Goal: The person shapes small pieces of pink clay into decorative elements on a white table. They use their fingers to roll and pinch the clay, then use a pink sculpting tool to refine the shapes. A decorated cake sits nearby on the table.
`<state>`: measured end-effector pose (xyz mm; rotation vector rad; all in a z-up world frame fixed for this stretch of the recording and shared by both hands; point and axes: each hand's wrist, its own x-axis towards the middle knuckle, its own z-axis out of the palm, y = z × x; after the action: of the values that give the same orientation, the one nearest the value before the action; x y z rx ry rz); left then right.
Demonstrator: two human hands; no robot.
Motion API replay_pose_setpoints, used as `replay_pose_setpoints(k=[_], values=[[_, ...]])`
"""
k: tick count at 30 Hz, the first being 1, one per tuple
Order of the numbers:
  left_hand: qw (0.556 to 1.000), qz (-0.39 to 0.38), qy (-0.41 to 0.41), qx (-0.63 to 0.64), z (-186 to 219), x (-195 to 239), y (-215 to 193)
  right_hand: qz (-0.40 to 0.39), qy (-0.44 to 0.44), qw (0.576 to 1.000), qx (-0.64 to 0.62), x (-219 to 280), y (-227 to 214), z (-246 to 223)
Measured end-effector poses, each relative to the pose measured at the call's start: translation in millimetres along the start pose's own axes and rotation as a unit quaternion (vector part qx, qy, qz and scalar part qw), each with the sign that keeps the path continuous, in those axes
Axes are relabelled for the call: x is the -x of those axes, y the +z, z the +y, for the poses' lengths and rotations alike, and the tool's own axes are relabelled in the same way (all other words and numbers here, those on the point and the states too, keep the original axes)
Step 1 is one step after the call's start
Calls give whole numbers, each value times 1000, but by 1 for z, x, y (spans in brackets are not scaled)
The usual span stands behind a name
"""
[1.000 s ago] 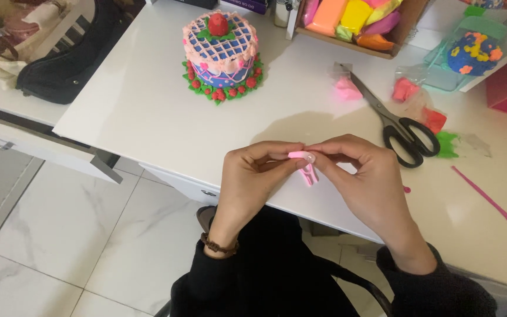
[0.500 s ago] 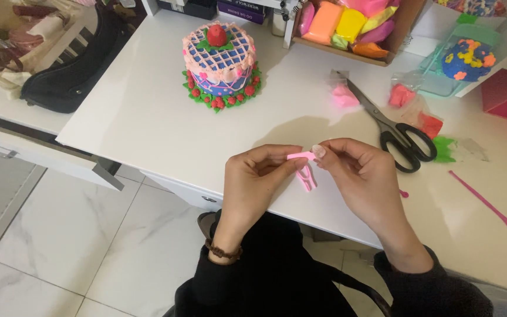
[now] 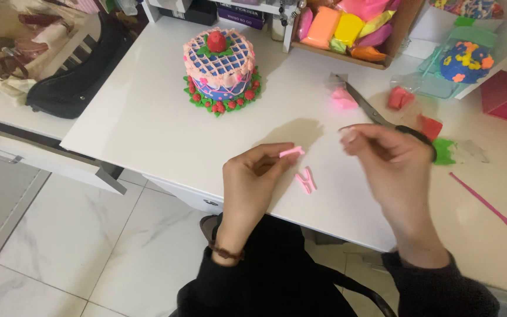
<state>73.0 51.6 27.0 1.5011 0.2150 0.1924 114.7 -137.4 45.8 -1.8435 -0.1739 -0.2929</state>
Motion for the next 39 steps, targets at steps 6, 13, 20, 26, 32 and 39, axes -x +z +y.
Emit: replay_pose_setpoints(k=[6, 13, 20, 26, 32, 39], values=[[955, 85, 196, -208, -40, -39, 7, -21, 36, 999, 7, 7, -5, -19], [922, 149, 291, -207, -17, -11, 8, -8, 68, 995, -73, 18, 0, -22], [933, 133, 258, -212, -16, -4, 5, -53, -132, 974, 179, 28, -14, 17], [937, 136, 243, -209, -15, -4, 4, -111, -327, 874, 343, 51, -27, 15], [939, 147, 226, -215, -14, -3, 6, -220, -290, 850, 381, 77, -40, 21], [949, 148, 198, -196, -10, -1, 7, -280, -212, 885, 305, 60, -24, 12]])
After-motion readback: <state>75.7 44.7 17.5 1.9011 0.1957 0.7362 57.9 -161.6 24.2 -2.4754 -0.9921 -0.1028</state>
